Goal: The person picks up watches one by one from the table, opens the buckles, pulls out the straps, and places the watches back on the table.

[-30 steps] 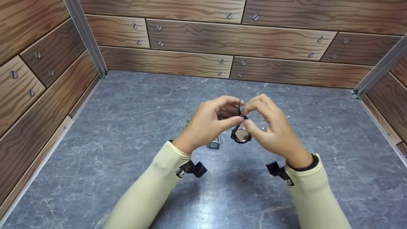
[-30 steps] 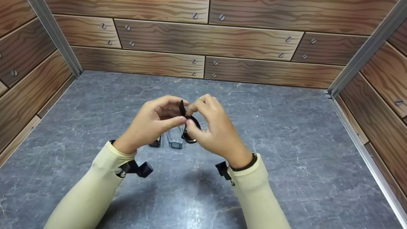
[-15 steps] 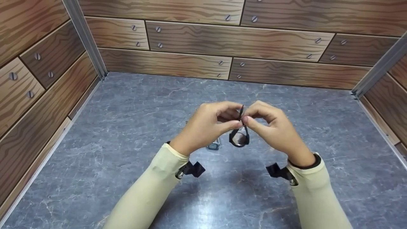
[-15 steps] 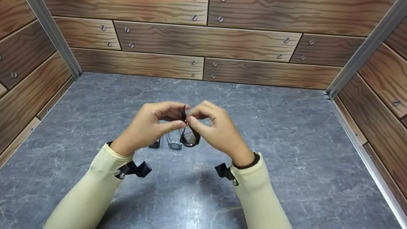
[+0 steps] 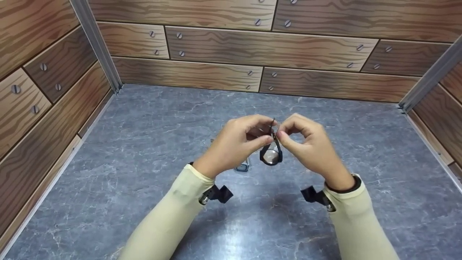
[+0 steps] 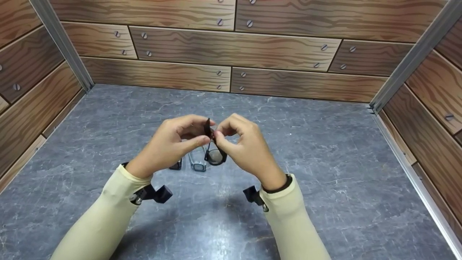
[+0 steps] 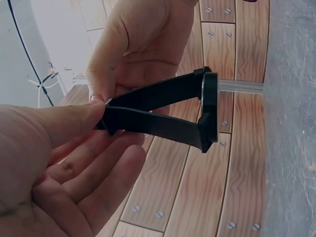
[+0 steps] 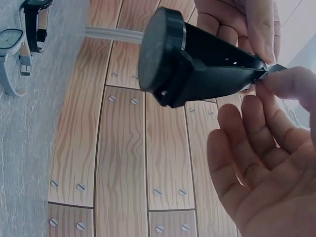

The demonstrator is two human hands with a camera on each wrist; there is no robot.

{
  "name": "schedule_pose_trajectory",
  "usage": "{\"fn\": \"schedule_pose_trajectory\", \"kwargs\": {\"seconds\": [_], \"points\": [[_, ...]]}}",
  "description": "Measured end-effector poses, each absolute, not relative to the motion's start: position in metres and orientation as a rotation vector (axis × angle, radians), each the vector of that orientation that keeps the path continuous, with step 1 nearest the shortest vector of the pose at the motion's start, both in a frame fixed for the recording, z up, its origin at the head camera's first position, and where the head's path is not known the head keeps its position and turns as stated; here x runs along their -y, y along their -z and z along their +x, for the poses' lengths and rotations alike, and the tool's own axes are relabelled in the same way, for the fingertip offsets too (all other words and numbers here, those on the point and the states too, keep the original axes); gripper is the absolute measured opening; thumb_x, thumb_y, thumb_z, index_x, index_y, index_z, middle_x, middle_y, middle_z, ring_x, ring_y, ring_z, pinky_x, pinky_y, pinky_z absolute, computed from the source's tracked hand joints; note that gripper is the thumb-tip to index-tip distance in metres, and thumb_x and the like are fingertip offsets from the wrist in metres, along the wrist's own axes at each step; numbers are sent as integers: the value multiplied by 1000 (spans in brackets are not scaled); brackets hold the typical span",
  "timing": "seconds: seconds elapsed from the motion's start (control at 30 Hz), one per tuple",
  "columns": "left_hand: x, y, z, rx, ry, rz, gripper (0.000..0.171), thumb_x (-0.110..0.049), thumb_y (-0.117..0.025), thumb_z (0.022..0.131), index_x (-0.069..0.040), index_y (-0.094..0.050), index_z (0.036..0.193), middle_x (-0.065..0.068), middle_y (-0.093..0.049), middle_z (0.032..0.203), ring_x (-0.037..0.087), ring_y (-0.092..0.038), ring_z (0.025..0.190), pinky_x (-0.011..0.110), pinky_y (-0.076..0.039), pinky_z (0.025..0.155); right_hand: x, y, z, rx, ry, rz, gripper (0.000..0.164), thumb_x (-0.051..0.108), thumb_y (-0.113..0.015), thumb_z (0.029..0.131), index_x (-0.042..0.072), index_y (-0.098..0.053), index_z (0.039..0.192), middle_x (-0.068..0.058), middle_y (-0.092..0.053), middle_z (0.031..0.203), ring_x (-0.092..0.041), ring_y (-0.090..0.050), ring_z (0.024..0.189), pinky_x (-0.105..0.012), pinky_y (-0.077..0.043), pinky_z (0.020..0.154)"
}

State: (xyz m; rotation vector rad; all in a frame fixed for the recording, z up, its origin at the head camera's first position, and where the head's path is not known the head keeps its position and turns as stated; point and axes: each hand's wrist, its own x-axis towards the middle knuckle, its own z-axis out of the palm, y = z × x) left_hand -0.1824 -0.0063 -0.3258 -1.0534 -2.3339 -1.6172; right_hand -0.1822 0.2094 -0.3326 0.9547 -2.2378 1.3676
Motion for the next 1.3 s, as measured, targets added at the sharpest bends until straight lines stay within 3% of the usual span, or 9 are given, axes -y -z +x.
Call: {"fn": "schedule_pose_trajectory", "kwargs": {"seconds": [0.2,0.33,0.47,0.63,0.83,1.1,1.3], "points": [[8,325,-183,2239,1629,-1004,30,-10,-71,98,-1,-67,127,6,-73,108,8,-68,95,25,-58,85,-210,333,-185,2179,-1164,998,15,-9,-67,90,5,-70,86,-1,-66,83,-14,-61,80,-22,-50,77],[8,326,-185,2198,1624,-976,29,-10,-70,99,-2,-67,127,5,-73,108,7,-68,97,25,-58,85,-211,334,-184,2149,-959,1080,15,-6,-68,88,7,-76,91,-1,-69,88,-14,-64,83,-21,-51,80],[10,327,-186,2160,1634,-959,29,-10,-69,100,-1,-67,127,5,-74,106,7,-68,97,26,-59,84,-211,334,-183,2135,-941,1162,19,-5,-67,90,6,-79,99,-3,-71,89,-14,-62,81,-18,-50,75],[11,327,-185,2112,1674,-929,29,-11,-71,99,-3,-68,126,5,-75,105,7,-70,94,27,-60,82,-208,332,-182,2042,-1036,1139,23,-8,-65,89,5,-80,101,-1,-67,77,-10,-57,68,-18,-46,64],[10,326,-186,2114,1675,-927,30,-13,-72,98,-4,-69,127,4,-76,108,5,-70,96,27,-60,81,-207,331,-182,1948,-1043,989,23,-6,-61,89,5,-80,96,-1,-60,67,-10,-52,63,-19,-40,61],[8,326,-185,2120,1672,-925,30,-13,-72,99,-5,-69,128,3,-75,106,5,-70,95,28,-61,79,-207,334,-182,2000,-986,1063,23,-7,-64,88,7,-80,97,0,-64,72,-9,-53,65,-20,-42,61],[7,327,-185,2131,1666,-970,31,-13,-72,98,-5,-69,128,4,-75,104,5,-70,94,28,-61,78,-207,334,-182,2090,-1083,1034,22,-6,-71,89,3,-73,109,-2,-71,90,-12,-64,80,-20,-54,69]]}}
